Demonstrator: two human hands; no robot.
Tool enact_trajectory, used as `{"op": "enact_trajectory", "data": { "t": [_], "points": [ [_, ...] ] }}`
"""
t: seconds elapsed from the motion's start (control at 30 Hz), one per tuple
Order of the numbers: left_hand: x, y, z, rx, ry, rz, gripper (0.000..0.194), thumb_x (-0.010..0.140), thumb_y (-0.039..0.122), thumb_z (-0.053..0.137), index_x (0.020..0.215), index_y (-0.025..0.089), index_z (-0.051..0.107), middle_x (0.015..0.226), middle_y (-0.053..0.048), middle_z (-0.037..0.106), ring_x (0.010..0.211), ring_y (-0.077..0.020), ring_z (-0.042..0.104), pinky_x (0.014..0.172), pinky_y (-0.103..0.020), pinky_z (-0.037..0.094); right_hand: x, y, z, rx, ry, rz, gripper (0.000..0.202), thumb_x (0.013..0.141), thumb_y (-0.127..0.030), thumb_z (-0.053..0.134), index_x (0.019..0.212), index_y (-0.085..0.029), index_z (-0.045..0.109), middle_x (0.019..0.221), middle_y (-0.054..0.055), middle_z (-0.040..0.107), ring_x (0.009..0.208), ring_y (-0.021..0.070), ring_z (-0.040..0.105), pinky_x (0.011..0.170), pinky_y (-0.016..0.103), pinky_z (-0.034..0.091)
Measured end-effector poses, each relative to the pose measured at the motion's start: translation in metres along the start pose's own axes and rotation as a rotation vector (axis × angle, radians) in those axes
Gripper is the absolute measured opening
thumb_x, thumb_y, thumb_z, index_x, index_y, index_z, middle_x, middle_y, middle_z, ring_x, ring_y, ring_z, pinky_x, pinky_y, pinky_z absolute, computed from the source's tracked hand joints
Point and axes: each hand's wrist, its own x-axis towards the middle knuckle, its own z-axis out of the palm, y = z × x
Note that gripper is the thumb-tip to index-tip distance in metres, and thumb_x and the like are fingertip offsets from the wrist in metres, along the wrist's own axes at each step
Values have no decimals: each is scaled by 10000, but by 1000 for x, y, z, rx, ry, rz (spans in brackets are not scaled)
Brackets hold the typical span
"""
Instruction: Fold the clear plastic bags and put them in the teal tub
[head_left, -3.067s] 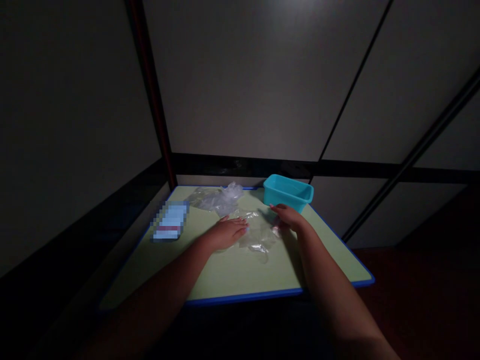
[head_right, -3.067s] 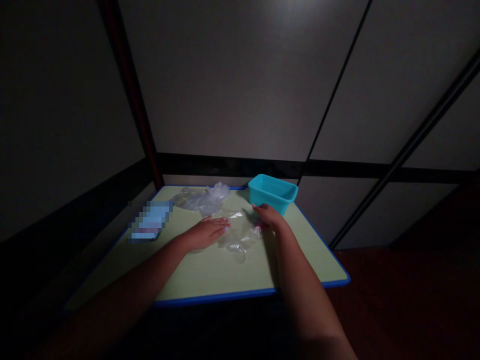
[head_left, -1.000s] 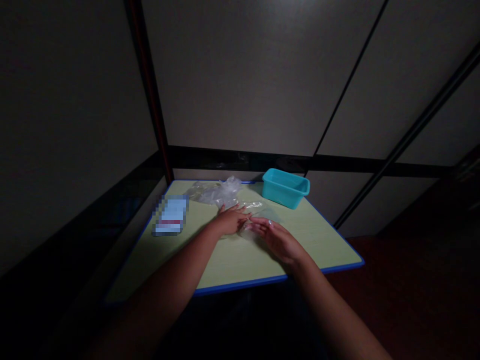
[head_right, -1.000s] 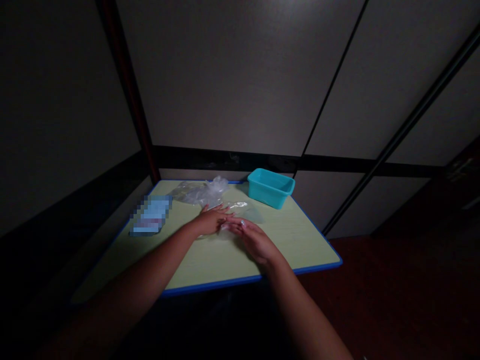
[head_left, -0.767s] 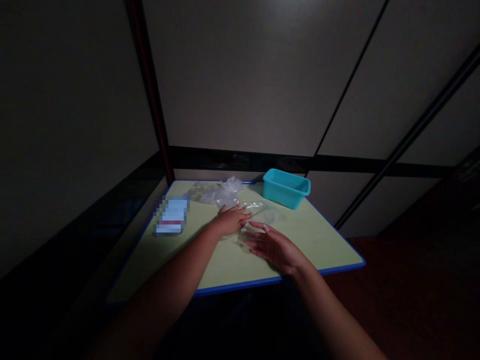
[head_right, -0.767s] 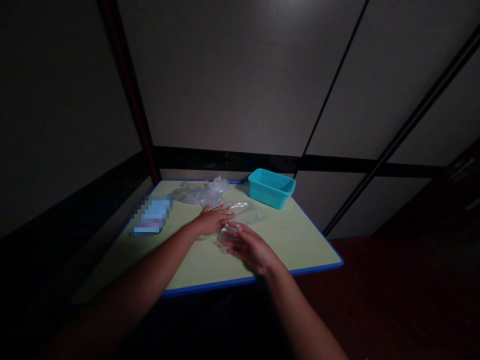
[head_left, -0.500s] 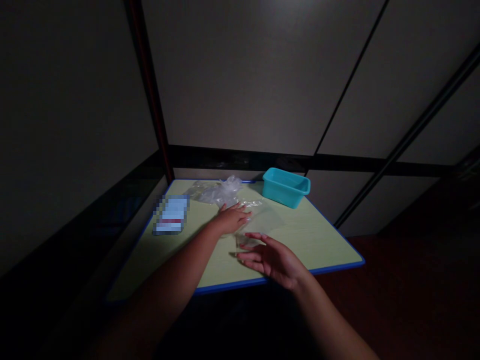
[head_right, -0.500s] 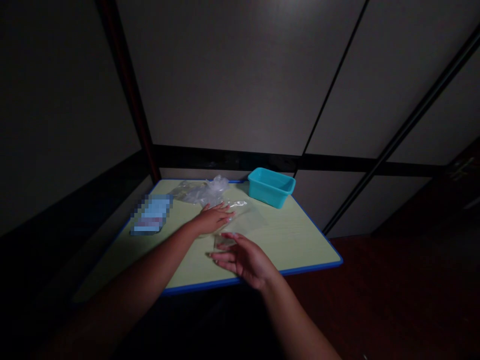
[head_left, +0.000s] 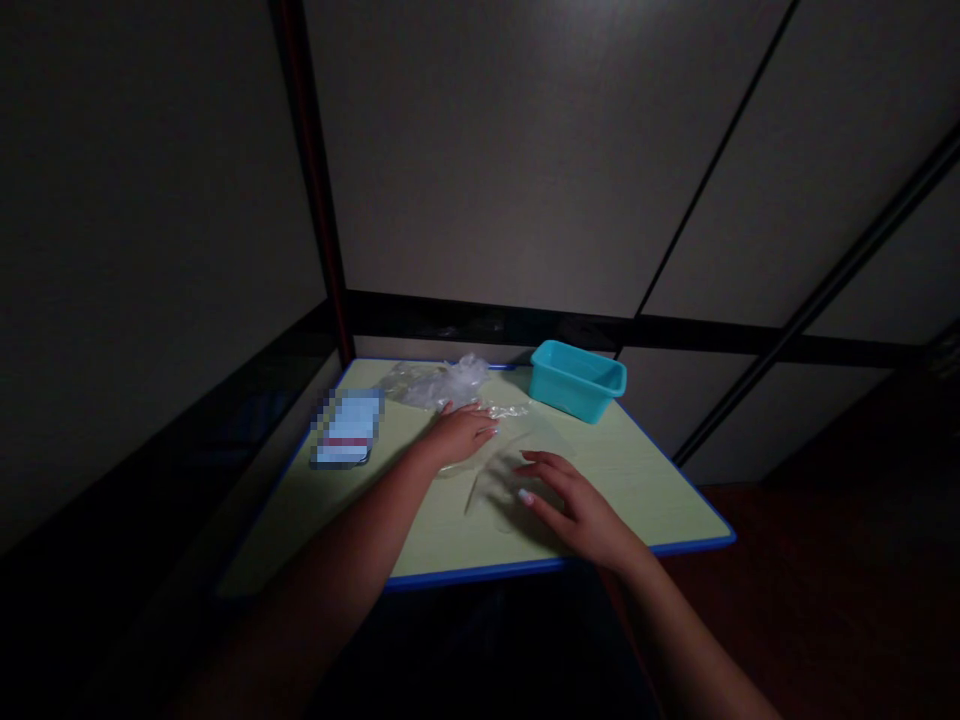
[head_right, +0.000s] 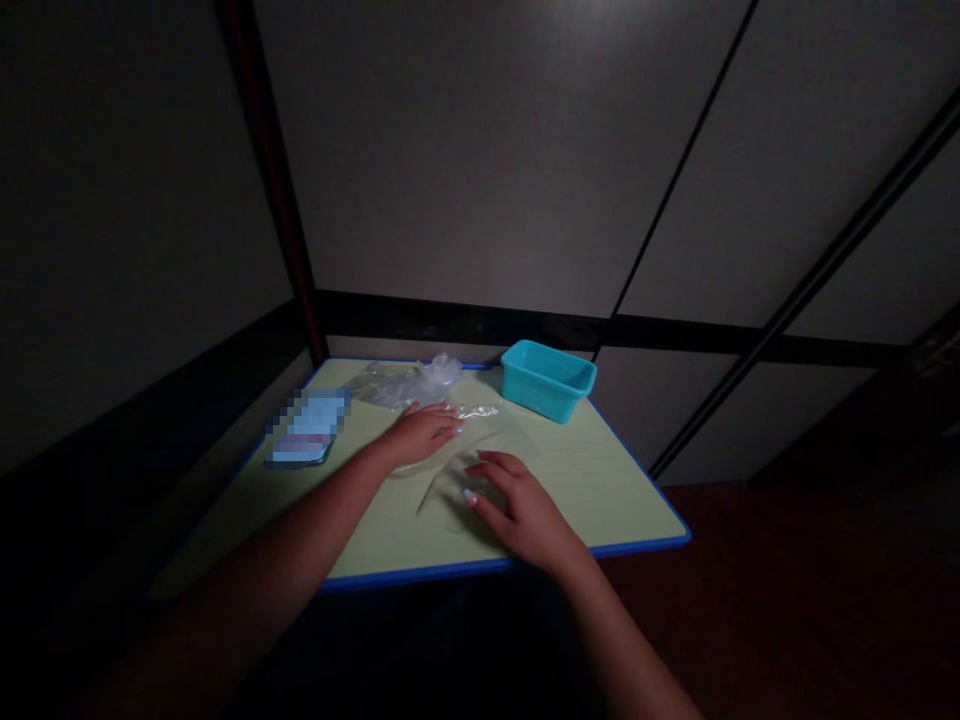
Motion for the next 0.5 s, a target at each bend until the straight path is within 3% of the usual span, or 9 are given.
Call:
{"op": "enact_trajectory", "data": {
  "t": [0.1,0.2,0.37,0.5],
  "points": [
    [2,-6,3,-40,22,29,327,924,342,392,1169,265,595,1300,-10,538,1268,-188,396,1063,-395,238,0,-2,9,-238,-157,-91,345,868,-438,484,1132,-254,608,1393,80,417,1309,267,300,1067,509,197],
    [4,-10,7,-103,-11,70,332,922,336,390,1136,238,624,1278,-5,554,1265,-174,405,1041,-319,288,-1,-10,19,-361,-258,-93,399,865,-479,463,1183,-268,583,1446,54,347,1347,287,218,1068,564,112],
    [6,-13,13,-170,-45,80,338,920,336,378,1085,225,652,1251,1,574,1265,-171,406,1043,-303,296,5,-20,32,-407,-322,-95,510,860,-488,457,1305,-239,468,1484,59,262,1358,278,189,1073,561,96],
    [7,-17,15,-172,-56,103,323,904,295,393,1061,216,665,1268,8,558,1294,-158,362,1057,-288,280,9,-20,39,-390,-284,-73,617,870,-505,425,1406,-220,311,1467,87,301,1360,257,190,1086,540,70]
  ]
}}
